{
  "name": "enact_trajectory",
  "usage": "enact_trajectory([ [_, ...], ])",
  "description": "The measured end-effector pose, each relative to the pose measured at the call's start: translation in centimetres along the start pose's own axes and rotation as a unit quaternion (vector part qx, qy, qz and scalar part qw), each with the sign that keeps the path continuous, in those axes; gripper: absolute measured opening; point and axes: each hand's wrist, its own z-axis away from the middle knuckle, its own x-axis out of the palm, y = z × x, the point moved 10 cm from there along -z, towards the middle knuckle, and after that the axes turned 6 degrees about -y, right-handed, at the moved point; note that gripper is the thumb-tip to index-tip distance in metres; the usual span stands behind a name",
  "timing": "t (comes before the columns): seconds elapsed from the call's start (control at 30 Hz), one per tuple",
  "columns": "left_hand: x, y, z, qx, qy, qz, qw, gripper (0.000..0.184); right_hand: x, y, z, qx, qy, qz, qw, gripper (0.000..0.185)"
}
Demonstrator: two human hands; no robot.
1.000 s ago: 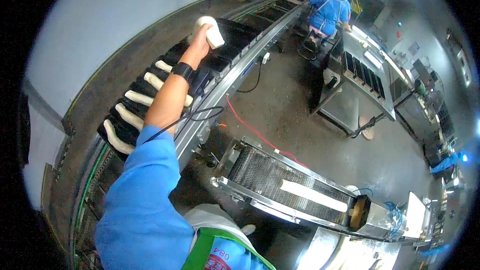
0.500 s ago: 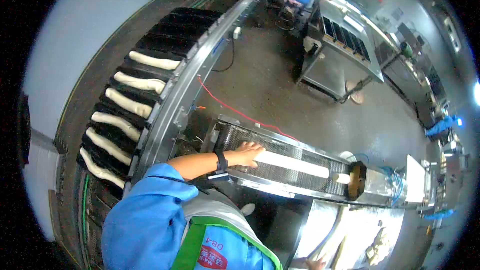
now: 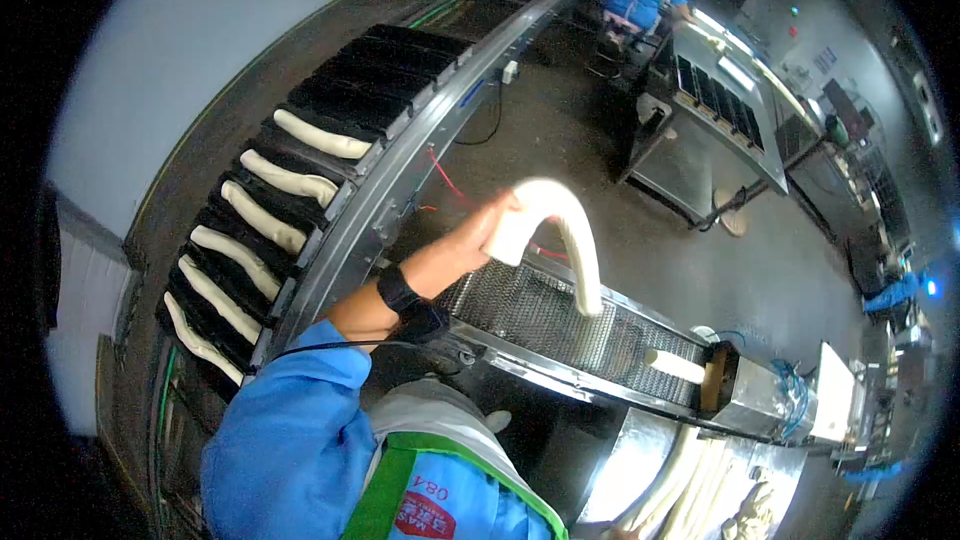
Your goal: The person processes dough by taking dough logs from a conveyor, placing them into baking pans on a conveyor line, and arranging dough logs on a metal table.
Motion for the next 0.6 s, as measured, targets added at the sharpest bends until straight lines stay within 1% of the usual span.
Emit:
enact_trajectory([
  [0.03, 0.8, 4.1, 1.1, 0.085, 0.044, -0.053, 0.994, 0.035, 0.0, -0.3, -0.3, -0.005, -0.004, -0.005, 1.0, 0.08],
  [0.07, 2.2, 8.4, 2.9, 0.167, 0.087, -0.104, 0.977, 0.035, -0.1, -0.6, -0.5, -0.01, -0.006, -0.012, 1.0, 0.079],
  [0.1, 3.1, 11.6, 4.5, 0.239, 0.107, -0.124, 0.957, 0.036, -0.2, -0.9, -0.7, -0.014, -0.009, -0.02, 1.0, 0.077],
  [0.13, 3.5, 14.5, 6.1, 0.311, 0.126, -0.144, 0.931, 0.036, -0.3, -1.5, -0.8, -0.021, -0.01, -0.027, 0.999, 0.076],
  [0.2, 3.6, 18.8, 10.0, 0.413, 0.174, -0.22, 0.867, 0.038, -0.4, -1.9, -1.2, -0.035, -0.013, -0.044, 0.998, 0.073],
  [0.23, 2.1, 20.4, 10.8, 0.452, 0.205, -0.256, 0.829, 0.035, -0.5, -2.5, -1.2, -0.041, -0.014, -0.053, 0.998, 0.072],
  [0.27, 0.3, 21.3, 12.0, 0.471, 0.24, -0.245, 0.813, 0.031, -0.6, -2.8, -1.2, -0.048, -0.013, -0.065, 0.997, 0.071],
  [0.33, -4.8, 23.3, 13.4, 0.492, 0.325, -0.279, 0.758, 0.031, -1.1, -4.3, -0.9, -0.065, -0.013, -0.092, 0.993, 0.068],
  [0.4, -12.0, 23.9, 13.5, 0.502, 0.365, -0.215, 0.754, 0.031, -2.1, -6.2, -0.5, -0.085, -0.013, -0.129, 0.988, 0.066],
  [0.43, -14.5, 23.2, 14.5, 0.454, 0.405, -0.175, 0.774, 0.032, -2.9, -7.2, -0.2, -0.1, -0.011, -0.151, 0.983, 0.064],
  [0.47, -21.5, 21.5, 12.7, 0.392, 0.411, -0.121, 0.815, 0.034, -4.1, -8.7, 0.1, -0.113, -0.008, -0.176, 0.978, 0.063],
  [0.5, -24.8, 18.7, 12.0, 0.301, 0.382, -0.093, 0.869, 0.041, -5.3, -10.4, 0.5, -0.126, -0.005, -0.198, 0.972, 0.062],
  [0.53, -30.7, 16.3, 11.5, 0.24, 0.382, -0.133, 0.883, 0.051, -6.6, -11.9, 1.2, -0.141, -0.004, -0.224, 0.964, 0.061],
  [0.57, -36.7, 15.5, 12.0, 0.123, 0.493, -0.343, 0.79, 0.06, -8.4, -14.0, 1.6, -0.16, 0.0, -0.246, 0.956, 0.059],
  [0.6, -31.9, 16.1, 14.4, 0.02, 0.527, -0.454, 0.718, 0.058, -10.5, -16.1, 2.1, -0.181, 0.005, -0.272, 0.945, 0.058],
])
